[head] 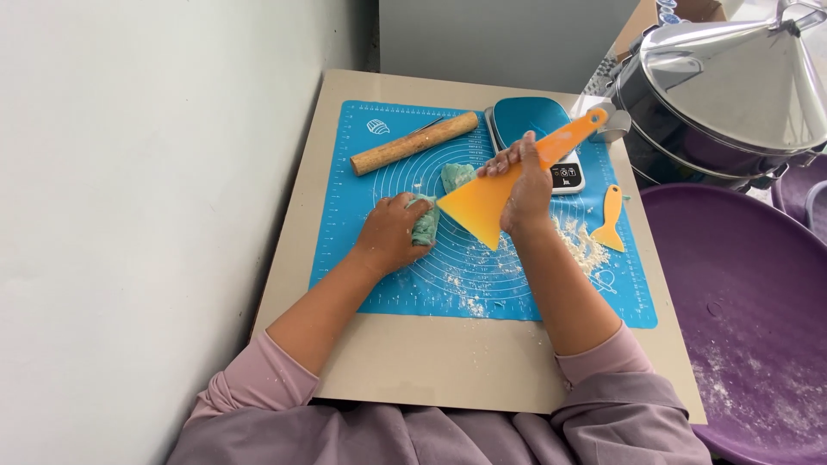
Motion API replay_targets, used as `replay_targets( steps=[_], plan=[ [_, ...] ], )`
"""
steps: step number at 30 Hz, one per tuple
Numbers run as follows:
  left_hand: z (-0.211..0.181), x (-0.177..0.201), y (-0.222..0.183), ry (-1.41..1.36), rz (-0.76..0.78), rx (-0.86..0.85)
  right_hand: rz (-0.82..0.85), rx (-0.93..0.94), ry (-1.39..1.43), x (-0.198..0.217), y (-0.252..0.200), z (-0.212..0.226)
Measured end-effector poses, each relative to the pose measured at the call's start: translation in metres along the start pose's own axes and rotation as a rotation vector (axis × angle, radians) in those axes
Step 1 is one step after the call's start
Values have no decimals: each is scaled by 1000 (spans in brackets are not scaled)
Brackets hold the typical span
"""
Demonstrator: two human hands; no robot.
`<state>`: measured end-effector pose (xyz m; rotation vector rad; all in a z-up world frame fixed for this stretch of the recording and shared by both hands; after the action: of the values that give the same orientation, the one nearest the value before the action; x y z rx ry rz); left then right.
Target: Kneading a small piece of blue-colored dough on a silicone mat using hands and a scraper.
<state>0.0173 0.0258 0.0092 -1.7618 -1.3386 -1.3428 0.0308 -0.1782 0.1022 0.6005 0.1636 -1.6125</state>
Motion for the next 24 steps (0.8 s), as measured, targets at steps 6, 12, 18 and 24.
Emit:
replay_targets(
  steps=[6, 12, 18, 24],
  plan=[
    [8, 4, 2, -303, -295, -39, 125, -298, -172, -14, -6, 20],
    [19, -1, 2, -1598, -447, 318, 223, -470, -244, -7, -4, 11],
    [27, -9, 2, -1009, -484, 459, 215, -495, -225, -9, -6, 10],
    [13, 10, -3, -711, -449, 297, 192, -500, -228, -6, -3, -5]
  ],
)
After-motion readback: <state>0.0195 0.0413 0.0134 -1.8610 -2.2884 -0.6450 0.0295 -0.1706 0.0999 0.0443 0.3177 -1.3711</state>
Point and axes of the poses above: each hand's wrist, its own y-axis towards the middle knuckle, its own x-axis out of the back of the hand, z = x × y, the point moved 1 cm from there along y, towards the middle knuckle, and after that the axes turned 1 degree about x, right-handed, at the moved point
